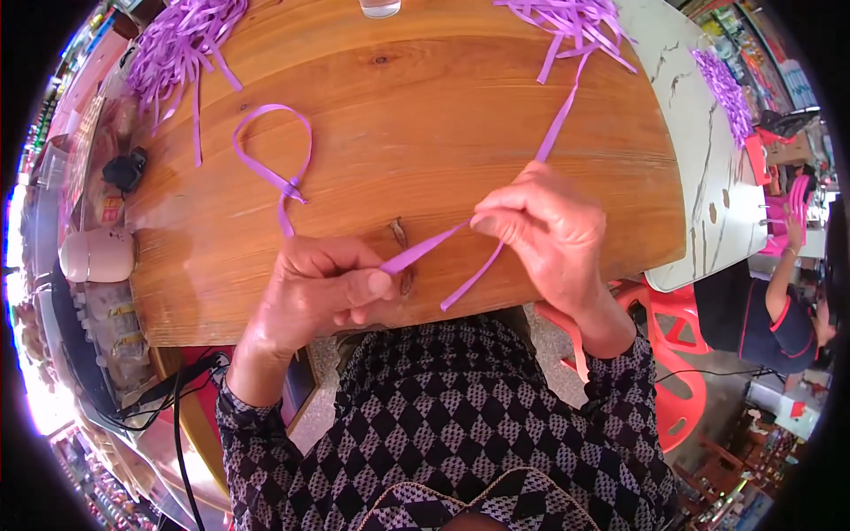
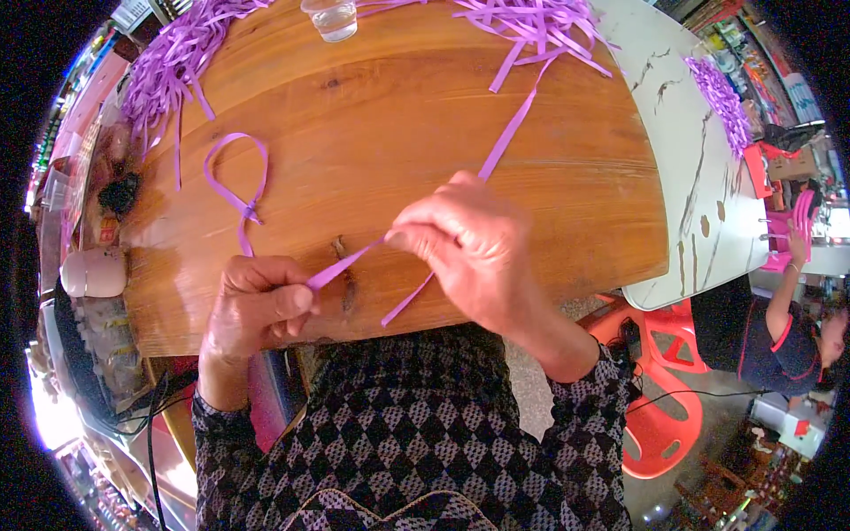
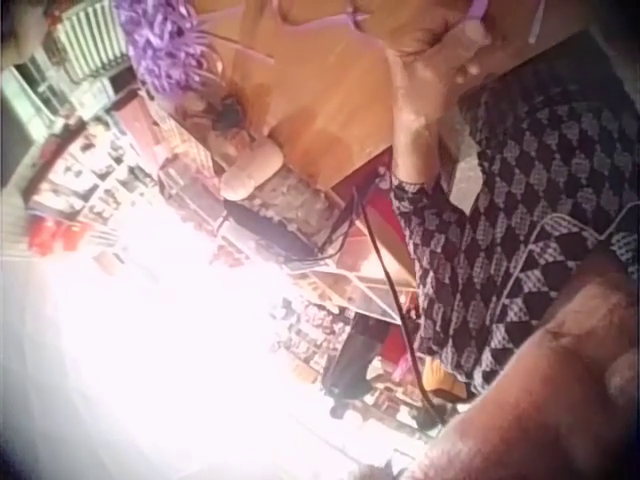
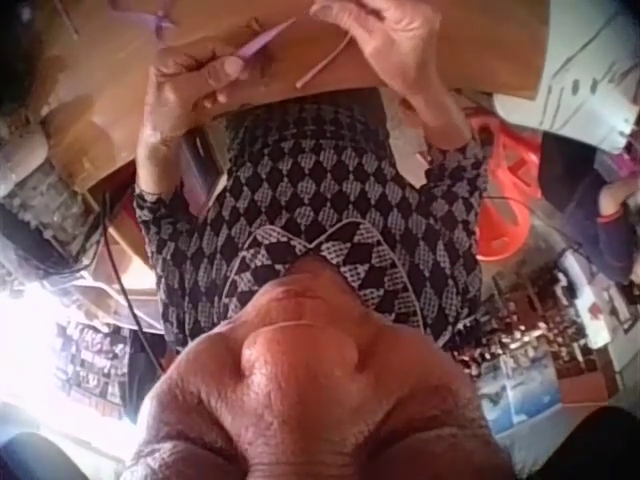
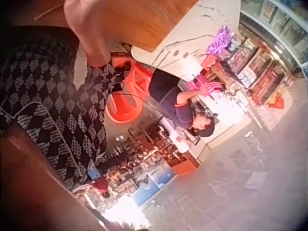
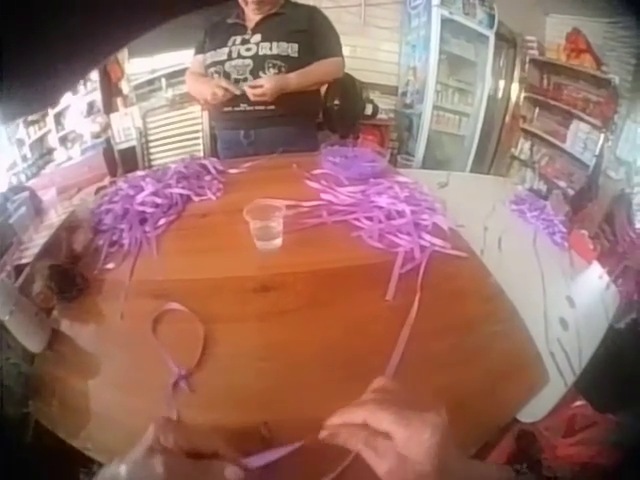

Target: The person ties knots in purple ribbons by hand, using their fingers to loop and pull the material into small, tight bundles. They repeat this process along the length of each ribbon before setting it aside on the wooden table.

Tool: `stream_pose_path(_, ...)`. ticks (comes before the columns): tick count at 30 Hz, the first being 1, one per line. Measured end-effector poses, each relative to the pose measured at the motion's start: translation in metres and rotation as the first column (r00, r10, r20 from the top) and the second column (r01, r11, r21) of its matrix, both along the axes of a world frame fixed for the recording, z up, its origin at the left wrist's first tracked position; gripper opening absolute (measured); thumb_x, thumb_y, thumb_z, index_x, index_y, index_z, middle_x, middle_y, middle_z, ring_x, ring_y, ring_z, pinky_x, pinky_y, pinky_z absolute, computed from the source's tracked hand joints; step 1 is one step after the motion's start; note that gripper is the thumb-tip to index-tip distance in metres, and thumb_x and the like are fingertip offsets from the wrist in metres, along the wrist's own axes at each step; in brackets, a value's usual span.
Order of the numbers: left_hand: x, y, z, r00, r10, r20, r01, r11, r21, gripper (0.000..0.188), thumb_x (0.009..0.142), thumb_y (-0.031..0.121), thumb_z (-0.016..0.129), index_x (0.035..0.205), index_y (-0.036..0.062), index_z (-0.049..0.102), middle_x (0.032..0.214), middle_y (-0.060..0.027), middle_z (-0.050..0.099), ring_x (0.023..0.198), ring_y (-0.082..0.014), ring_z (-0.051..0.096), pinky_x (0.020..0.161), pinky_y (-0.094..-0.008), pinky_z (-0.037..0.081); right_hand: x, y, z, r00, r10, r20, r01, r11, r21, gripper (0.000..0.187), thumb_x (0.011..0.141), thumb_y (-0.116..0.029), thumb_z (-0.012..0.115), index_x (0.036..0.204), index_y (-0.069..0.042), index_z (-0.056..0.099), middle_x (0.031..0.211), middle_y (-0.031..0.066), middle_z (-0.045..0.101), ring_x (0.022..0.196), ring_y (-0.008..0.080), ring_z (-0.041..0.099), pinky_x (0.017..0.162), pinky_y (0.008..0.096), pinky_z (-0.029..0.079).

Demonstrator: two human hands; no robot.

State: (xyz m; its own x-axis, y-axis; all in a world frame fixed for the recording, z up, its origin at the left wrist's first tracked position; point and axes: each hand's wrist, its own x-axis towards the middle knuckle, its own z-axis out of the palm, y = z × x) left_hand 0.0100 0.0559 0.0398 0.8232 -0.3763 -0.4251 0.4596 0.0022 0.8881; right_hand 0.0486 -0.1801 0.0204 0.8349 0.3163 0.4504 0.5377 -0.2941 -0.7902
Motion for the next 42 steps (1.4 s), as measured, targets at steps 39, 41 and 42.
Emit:
stream_pose_path(39,-0.003,-0.061,-0.001,0.696,0.255,0.671,-0.335,0.942,-0.011,0.02,0.08,0.003,0.064,0.099,0.0009,0.06,0.078,-0.0028,0.06,0.07,-0.0084,0.055,0.061,-0.0225,0.045,-0.034,0.036,-0.003,0.858,0.143,-0.493,0.206,0.784,0.585,0.006,0.085,-0.004,0.06,0.087,0.002,0.06,0.078,0.0013,0.061,0.071,0.0057,0.054,0.064,0.019,0.045)
stream_pose_path(41,-0.005,-0.056,-0.005,0.601,0.154,0.784,-0.345,0.935,0.081,0.019,0.08,0.002,0.063,0.099,0.001,0.061,0.078,-0.0046,0.061,0.069,-0.0109,0.057,0.061,-0.0234,0.045,-0.036,0.038,0.0,0.825,0.173,-0.538,0.227,0.77,0.596,0.006,0.084,-0.001,0.059,0.089,0.003,0.058,0.079,0.0031,0.061,0.072,0.0074,0.055,0.066,0.0197,0.045)
stream_pose_path(42,-0.005,-0.056,-0.007,0.496,0.051,0.867,-0.381,0.91,0.165,0.019,0.079,0.001,0.063,0.098,0.0011,0.061,0.078,-0.0063,0.061,0.068,-0.0134,0.058,0.06,-0.0244,0.045,-0.038,0.037,0.001,0.782,0.215,-0.585,0.243,0.759,0.604,0.008,0.084,0.001,0.058,0.091,0.004,0.057,0.081,0.005,0.061,0.073,0.009,0.056,0.068,0.0205,0.046)
